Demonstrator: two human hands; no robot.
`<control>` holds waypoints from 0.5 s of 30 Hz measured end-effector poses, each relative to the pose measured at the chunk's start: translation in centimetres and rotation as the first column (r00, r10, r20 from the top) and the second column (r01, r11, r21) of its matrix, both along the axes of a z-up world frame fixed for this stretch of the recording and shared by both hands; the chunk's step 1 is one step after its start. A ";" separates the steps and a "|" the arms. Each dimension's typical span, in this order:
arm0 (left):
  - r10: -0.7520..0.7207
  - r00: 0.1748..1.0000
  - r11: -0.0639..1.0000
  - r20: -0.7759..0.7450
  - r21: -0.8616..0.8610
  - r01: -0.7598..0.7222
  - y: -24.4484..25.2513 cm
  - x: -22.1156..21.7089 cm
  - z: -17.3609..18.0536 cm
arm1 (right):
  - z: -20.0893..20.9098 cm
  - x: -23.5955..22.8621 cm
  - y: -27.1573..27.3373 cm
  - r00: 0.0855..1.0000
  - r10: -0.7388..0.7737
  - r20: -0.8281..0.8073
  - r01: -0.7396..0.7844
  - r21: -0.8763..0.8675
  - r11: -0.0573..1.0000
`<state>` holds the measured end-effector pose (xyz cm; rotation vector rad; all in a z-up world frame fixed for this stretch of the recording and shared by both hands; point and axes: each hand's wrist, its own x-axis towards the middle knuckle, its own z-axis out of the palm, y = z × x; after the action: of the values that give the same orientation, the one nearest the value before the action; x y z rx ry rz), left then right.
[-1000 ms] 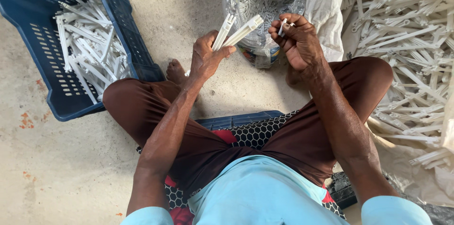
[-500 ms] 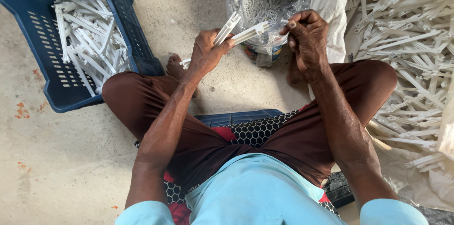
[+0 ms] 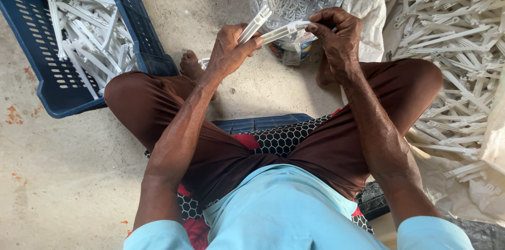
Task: The person sits on the floor and assembles white plastic components by hand. They pick up a long plastic piece and a smaller connector, then insert the connector into the long piece. The assembled parts are placed into a blue basket.
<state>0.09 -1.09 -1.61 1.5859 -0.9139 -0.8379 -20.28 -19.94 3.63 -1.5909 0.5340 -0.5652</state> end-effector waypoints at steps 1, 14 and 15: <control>-0.003 1.000 1.000 0.019 0.008 0.003 0.0 0.0 0.0 | -0.1 0.0 0.0 1.000 0.006 -0.012 -0.007 -0.023 1.000; -0.010 0.999 0.999 0.054 0.047 0.008 0.0 -0.1 -0.7 | -0.1 0.1 -0.1 0.998 0.025 -0.065 -0.031 -0.089 0.996; -0.019 0.998 0.999 0.056 0.049 0.016 0.0 -0.1 -0.7 | 0.0 0.1 0.0 0.997 0.030 -0.073 -0.036 -0.093 0.995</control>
<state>-0.04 -1.06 -2.32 1.6531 -0.9554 -0.8372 -20.19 -19.95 3.68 -1.7117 0.5398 -0.5169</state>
